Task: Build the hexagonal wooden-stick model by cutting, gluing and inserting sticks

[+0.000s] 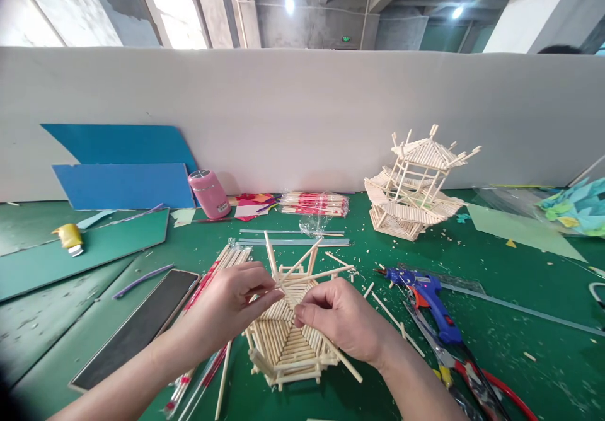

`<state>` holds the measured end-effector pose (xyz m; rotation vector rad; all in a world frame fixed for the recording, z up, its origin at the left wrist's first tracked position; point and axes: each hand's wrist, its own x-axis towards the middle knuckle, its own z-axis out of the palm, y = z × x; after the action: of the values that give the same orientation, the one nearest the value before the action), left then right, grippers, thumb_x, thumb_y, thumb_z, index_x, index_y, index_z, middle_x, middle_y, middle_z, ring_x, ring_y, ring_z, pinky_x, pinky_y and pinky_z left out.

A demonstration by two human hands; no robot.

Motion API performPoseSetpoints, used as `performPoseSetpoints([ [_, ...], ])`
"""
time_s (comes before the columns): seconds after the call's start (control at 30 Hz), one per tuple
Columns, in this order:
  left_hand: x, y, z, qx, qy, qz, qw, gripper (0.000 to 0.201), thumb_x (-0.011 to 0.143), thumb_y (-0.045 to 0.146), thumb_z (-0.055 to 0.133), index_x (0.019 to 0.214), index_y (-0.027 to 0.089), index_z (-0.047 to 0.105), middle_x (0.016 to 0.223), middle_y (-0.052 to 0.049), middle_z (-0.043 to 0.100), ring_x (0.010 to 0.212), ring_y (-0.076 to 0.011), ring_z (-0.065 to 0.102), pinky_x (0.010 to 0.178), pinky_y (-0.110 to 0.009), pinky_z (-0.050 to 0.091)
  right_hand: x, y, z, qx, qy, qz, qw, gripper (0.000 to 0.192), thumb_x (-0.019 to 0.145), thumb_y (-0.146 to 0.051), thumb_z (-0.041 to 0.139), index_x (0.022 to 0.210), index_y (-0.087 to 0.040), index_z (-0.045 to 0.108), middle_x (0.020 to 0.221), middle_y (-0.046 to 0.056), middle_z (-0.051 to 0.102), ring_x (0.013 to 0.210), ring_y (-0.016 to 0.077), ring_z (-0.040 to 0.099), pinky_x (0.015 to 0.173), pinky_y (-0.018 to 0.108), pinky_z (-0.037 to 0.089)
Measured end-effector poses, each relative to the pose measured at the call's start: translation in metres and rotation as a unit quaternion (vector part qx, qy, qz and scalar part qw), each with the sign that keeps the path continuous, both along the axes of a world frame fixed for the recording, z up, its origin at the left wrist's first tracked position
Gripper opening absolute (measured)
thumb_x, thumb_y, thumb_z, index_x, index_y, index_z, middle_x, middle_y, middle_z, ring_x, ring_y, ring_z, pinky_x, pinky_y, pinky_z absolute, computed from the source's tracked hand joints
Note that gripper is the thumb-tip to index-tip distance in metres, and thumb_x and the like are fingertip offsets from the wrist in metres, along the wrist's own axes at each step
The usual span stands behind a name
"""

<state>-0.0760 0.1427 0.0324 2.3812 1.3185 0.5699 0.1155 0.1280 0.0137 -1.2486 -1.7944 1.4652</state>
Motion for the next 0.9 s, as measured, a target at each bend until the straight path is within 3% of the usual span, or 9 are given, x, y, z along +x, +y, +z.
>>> performPoseSetpoints([
  [0.63,0.0004,0.0015,0.0,0.005,-0.008,-0.006,1.0,0.019,0.08,0.022,0.053,0.063,0.015,0.058,0.062,-0.001,0.055,0.057,-0.0112,0.047,0.049,-0.023,0.037,-0.0006,0.0004,0.0011,-0.023,0.016,-0.012,1.0,0.024,0.078,-0.031,0.054,0.065,-0.014,0.065,0.056,-0.002,0.051,0.055,0.0093,0.041,0.053,0.023,0.032],
  [0.9,0.0018,0.001,-0.0008,0.058,0.012,-0.017,0.998,0.02,0.079,0.019,0.052,0.059,0.015,0.053,0.057,0.002,0.051,0.053,-0.0102,0.045,0.047,-0.022,0.034,-0.0001,-0.0003,0.0007,-0.024,0.015,-0.013,1.0,0.023,0.078,-0.031,0.054,0.065,-0.015,0.066,0.057,-0.003,0.051,0.058,0.01,0.042,0.055,0.024,0.032],
])
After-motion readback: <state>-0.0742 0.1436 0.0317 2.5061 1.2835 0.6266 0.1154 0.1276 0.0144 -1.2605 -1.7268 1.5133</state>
